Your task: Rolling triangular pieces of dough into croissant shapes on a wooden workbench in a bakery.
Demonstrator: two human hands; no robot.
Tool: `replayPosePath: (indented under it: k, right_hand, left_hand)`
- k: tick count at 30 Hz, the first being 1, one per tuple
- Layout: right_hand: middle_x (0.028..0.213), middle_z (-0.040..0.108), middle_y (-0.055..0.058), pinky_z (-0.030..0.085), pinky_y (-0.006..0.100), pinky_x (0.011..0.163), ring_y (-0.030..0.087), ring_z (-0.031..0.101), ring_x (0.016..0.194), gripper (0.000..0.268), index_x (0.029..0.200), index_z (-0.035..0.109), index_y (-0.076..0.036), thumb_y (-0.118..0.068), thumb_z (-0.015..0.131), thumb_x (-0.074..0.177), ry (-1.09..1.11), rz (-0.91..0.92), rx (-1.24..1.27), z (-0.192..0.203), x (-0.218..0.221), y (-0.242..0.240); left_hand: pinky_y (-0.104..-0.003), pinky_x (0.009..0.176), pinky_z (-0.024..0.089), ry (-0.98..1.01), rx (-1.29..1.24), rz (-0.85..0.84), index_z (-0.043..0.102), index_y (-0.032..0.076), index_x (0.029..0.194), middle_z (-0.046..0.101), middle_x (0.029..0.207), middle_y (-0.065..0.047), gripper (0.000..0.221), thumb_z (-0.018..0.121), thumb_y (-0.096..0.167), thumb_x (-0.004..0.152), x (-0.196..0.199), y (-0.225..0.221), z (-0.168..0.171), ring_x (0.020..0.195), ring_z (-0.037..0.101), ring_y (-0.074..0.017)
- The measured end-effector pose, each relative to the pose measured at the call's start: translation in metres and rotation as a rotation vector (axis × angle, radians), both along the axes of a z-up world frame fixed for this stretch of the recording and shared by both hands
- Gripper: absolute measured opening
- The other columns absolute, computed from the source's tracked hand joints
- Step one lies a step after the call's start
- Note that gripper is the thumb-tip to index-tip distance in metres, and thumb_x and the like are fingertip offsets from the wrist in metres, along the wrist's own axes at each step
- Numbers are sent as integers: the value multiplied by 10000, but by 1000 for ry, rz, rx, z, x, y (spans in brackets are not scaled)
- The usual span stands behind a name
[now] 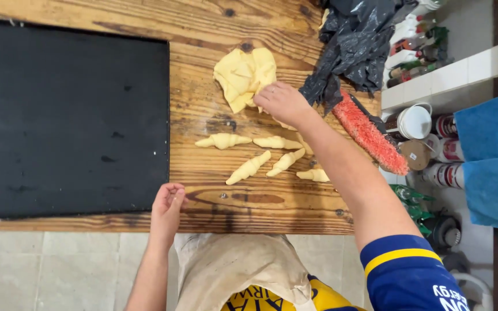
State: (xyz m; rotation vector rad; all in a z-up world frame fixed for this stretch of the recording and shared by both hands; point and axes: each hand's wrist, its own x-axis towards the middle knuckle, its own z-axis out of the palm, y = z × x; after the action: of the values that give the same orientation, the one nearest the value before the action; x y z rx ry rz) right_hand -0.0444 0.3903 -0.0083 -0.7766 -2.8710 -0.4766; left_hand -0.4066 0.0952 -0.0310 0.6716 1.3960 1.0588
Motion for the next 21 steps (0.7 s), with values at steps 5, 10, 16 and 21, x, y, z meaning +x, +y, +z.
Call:
replayPosePath:
  k: [5,10,16,21]
  right_hand:
    - [932,624,-67,485,280,865,118,636,1005,102,993,573,-247,-348,555,1001,5,-8,-51,38,21,-46]
    - [1024,666,-36,515,302,808,170,659,1043,171,1073,633,-215,-317,500,1042,69,-53,-211,52,67,-88]
    - [1140,686,-29,529,371,958,217,672,1129,333,1272,646,-224,-104,642,961,350,-521,-442,90,53,-72]
    - [997,706,-2,550,385,899,232,701,1022,270,1253,636,-283,-247,693,992,523,-665,-499,88,32,-43]
  left_hand:
    - [-294,762,539,35,2,-190,646,65,1193,663,964,-71,170,616,87,1027,-1,26,31,825,663,-136]
    - [-351,752,593,48,3,-430,644,102,1283,731,1080,-122,334,703,96,955,20,59,57,869,735,-187]
    - [-487,1000,541,59,324,-662,563,40,1357,662,1246,-219,506,772,149,910,100,135,64,1220,645,-379]
    - [-552,1138,424,663,596,-615,415,-27,1505,481,1440,-276,820,827,272,863,206,222,47,1386,453,-445]
